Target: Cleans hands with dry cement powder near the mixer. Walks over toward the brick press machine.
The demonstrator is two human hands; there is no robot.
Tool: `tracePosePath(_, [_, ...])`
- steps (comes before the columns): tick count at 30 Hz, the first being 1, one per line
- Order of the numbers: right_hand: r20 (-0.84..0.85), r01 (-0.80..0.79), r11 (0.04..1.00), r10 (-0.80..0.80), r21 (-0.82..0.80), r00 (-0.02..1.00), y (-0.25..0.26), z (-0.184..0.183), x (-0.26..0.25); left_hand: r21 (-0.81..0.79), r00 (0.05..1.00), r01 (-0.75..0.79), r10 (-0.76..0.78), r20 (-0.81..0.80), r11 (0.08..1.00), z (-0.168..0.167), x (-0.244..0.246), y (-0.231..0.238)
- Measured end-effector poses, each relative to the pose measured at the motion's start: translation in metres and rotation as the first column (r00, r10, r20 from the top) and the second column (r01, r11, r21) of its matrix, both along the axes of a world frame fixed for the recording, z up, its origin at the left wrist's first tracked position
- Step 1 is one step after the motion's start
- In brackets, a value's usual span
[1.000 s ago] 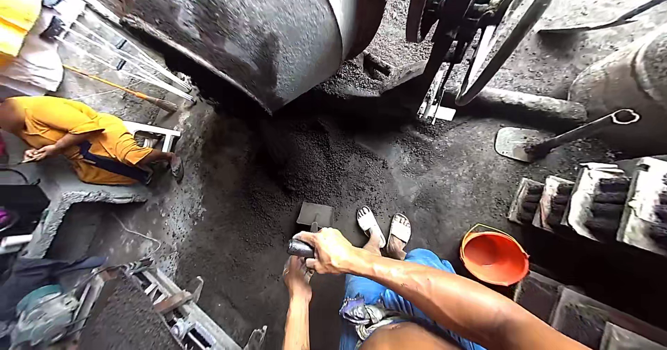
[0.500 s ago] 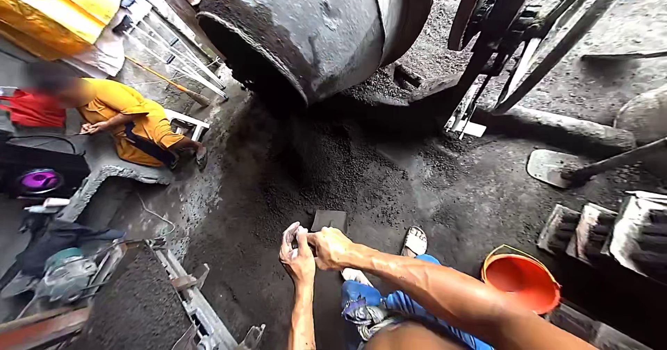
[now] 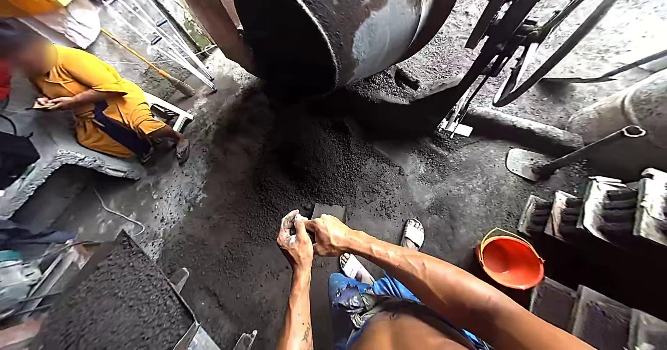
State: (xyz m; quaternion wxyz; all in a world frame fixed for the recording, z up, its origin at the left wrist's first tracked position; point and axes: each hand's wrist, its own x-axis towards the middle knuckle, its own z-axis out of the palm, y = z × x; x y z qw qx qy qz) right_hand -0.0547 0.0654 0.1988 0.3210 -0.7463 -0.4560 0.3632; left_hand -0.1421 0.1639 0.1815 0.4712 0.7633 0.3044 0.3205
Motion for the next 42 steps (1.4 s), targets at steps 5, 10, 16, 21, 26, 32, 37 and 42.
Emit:
tracePosePath(5, [0.002,0.043,0.999,-0.043,-0.008,0.999,0.017,-0.002,-0.013,0.003,0.998,0.062,-0.062,-0.011,0.998,-0.002,-0.009,0.021])
tracePosePath(10, [-0.019,0.071,0.997,-0.071,0.001,0.997,0.019,-0.003,-0.019,0.018,0.995,0.095,-0.094,-0.032,0.995,-0.001,-0.014,0.027])
tracePosePath(16, [-0.027,0.074,0.997,-0.074,0.023,0.997,0.011,-0.002,-0.014,0.013,0.996,0.077,-0.077,-0.039,0.997,0.002,-0.008,0.017])
tracePosePath(21, [-0.041,0.055,0.998,-0.054,0.035,0.998,0.008,-0.004,0.000,0.028,0.998,0.063,-0.063,-0.021,0.998,0.003,0.003,0.012])
tracePosePath(26, [-0.057,0.017,0.998,-0.014,0.054,0.998,0.013,0.000,0.016,0.032,0.999,0.018,-0.017,-0.031,0.999,0.004,0.015,0.017])
tracePosePath(32, [-0.099,0.045,0.995,-0.036,0.084,0.994,0.018,0.003,0.044,0.018,1.000,0.015,-0.015,0.009,1.000,0.005,0.047,0.024])
tracePosePath(37, [-0.085,0.029,0.996,-0.022,0.082,0.996,0.011,0.002,0.064,-0.013,0.999,0.016,-0.016,0.044,1.000,0.004,0.065,0.015])
tracePosePath(42, [-0.093,0.044,0.993,-0.033,0.110,0.995,0.004,0.003,0.074,-0.022,0.999,0.002,-0.001,0.040,1.000,0.008,0.075,0.006])
